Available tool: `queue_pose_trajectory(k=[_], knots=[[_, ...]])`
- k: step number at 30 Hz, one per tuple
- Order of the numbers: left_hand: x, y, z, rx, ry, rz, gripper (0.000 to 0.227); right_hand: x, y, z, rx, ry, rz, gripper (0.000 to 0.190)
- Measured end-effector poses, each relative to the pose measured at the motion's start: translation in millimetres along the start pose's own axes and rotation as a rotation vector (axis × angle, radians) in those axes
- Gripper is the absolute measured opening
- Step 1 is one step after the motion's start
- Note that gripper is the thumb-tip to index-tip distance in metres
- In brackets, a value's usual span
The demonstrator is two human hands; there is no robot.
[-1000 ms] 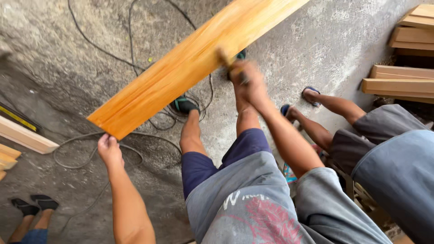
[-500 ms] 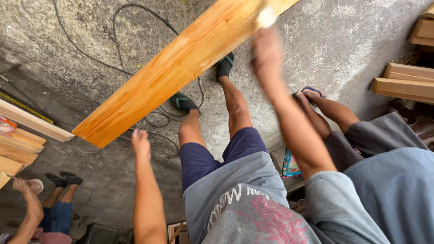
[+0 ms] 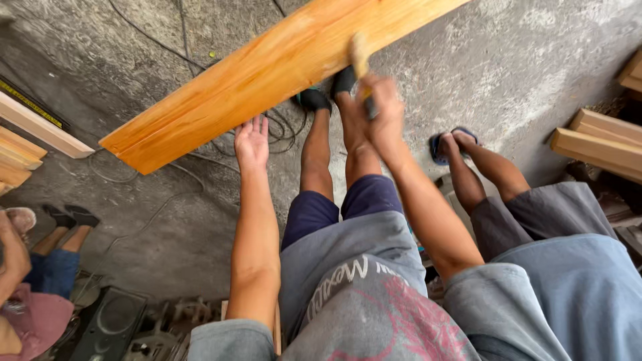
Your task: The person applies wood stain to a long plank using a brush, repeatedly dipping the brush into a can and spreading the stain along the plank's length. The person repositions the plank and continues applying stain to cover the entire surface.
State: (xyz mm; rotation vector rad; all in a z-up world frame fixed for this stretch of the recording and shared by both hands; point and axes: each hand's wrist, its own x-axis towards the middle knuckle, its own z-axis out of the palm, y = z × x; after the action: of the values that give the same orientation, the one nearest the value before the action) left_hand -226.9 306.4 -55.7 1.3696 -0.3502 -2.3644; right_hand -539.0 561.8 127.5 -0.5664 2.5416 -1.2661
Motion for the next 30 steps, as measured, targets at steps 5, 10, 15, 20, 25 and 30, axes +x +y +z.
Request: queue_pose_trajectory(k=[5,10,15,20,25,30], knots=[[15,-9,-2,0.009,0.031,-0.029,0.054,-13,-11,12,-0.019,0.005,0.131,0.025],[2,-6,5,-0.032,0.075,-0.043,0.053,-26,-28,43,-0.018,-0.050,-0.043,0.033],[3,-3,12,-0.005,0.109,-0.079,0.048,3,-14,21,-0.054,0.159,0.077,0.017],[-1,4,8,0.010,-0.023,-0.083,0.048,-9,-6,39,-0.313,0.046,0.027,0.031],[-7,10,22,0.090,-0.030,-0.097,0.048,-47,9,60,0.181,-0.241,0.123,0.037],[-25,24,40,0.152,-0.013,-0.136,0.054,62,123,-89,-0.110,0.290,0.063,0.018]])
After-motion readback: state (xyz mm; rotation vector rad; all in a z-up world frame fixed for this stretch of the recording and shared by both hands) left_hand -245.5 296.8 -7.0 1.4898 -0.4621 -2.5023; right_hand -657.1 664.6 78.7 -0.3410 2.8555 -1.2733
